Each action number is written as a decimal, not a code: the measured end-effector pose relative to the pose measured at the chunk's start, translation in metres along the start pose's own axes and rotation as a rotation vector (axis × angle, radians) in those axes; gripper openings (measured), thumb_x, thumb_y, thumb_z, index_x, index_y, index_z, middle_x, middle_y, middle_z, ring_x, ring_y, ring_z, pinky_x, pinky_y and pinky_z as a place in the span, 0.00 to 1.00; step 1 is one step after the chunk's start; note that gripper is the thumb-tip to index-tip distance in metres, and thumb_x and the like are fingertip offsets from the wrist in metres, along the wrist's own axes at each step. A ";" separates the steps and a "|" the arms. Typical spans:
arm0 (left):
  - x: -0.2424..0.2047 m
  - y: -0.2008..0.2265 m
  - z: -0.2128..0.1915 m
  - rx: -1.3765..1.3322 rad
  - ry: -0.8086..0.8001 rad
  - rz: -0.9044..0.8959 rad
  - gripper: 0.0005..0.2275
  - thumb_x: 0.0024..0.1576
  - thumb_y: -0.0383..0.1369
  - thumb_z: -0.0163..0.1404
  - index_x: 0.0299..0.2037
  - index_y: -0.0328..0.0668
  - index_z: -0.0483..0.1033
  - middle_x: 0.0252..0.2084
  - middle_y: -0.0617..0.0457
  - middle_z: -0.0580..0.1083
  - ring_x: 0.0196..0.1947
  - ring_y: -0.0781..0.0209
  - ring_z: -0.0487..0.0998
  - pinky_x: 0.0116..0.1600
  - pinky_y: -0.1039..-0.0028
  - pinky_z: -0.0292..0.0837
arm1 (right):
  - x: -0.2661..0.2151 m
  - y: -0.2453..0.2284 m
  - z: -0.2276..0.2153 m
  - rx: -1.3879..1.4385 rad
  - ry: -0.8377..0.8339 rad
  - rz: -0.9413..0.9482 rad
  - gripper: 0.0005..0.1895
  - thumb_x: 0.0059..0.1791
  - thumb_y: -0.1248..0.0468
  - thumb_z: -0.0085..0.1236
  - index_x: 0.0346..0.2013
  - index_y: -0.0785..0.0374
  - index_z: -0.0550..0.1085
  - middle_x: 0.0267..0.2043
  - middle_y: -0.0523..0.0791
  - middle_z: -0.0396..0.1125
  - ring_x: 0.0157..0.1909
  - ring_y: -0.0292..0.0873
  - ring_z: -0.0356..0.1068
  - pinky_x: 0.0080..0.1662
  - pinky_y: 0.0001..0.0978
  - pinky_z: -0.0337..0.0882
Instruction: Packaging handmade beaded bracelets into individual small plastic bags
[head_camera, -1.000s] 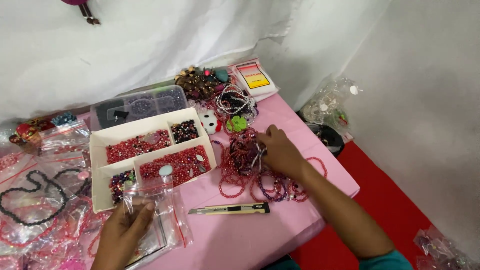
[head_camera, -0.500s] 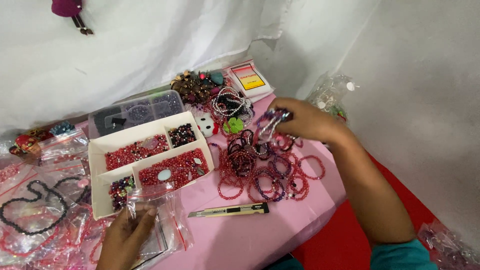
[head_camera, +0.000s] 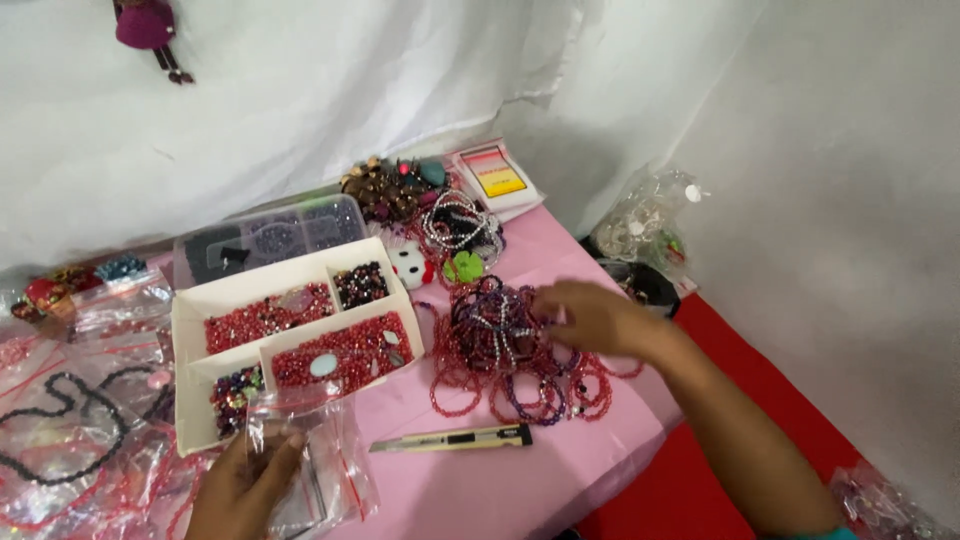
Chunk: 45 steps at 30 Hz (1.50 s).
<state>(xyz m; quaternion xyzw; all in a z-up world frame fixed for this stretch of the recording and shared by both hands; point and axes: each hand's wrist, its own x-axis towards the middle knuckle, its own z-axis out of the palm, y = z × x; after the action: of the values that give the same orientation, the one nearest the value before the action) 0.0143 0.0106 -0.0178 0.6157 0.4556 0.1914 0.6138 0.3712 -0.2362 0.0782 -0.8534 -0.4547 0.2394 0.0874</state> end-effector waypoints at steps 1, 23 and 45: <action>0.006 -0.007 -0.004 -0.003 -0.004 0.006 0.08 0.59 0.29 0.58 0.43 0.30 0.82 0.30 0.41 0.74 0.33 0.53 0.71 0.40 0.66 0.67 | -0.005 -0.010 0.001 -0.003 0.006 0.002 0.10 0.52 0.53 0.54 0.47 0.49 0.74 0.46 0.39 0.68 0.46 0.39 0.65 0.49 0.35 0.68; 0.013 -0.015 -0.006 0.264 -0.074 0.174 0.08 0.58 0.35 0.57 0.39 0.40 0.85 0.27 0.51 0.76 0.28 0.62 0.71 0.37 0.72 0.66 | -0.009 -0.016 -0.028 0.092 0.447 -0.178 0.15 0.55 0.59 0.45 0.50 0.55 0.78 0.50 0.45 0.72 0.50 0.47 0.71 0.51 0.39 0.65; -0.026 0.013 -0.007 0.507 -0.008 0.861 0.22 0.61 0.48 0.45 0.62 0.49 0.67 0.58 0.46 0.72 0.55 0.52 0.72 0.53 0.56 0.71 | 0.030 -0.165 0.127 0.789 0.172 -0.464 0.10 0.50 0.55 0.57 0.42 0.55 0.76 0.43 0.43 0.76 0.47 0.42 0.76 0.48 0.36 0.75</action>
<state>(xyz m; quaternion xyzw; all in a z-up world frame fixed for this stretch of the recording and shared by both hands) 0.0002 -0.0036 0.0040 0.8784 0.1900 0.3082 0.3119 0.2026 -0.1261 0.0180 -0.6474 -0.4990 0.2967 0.4939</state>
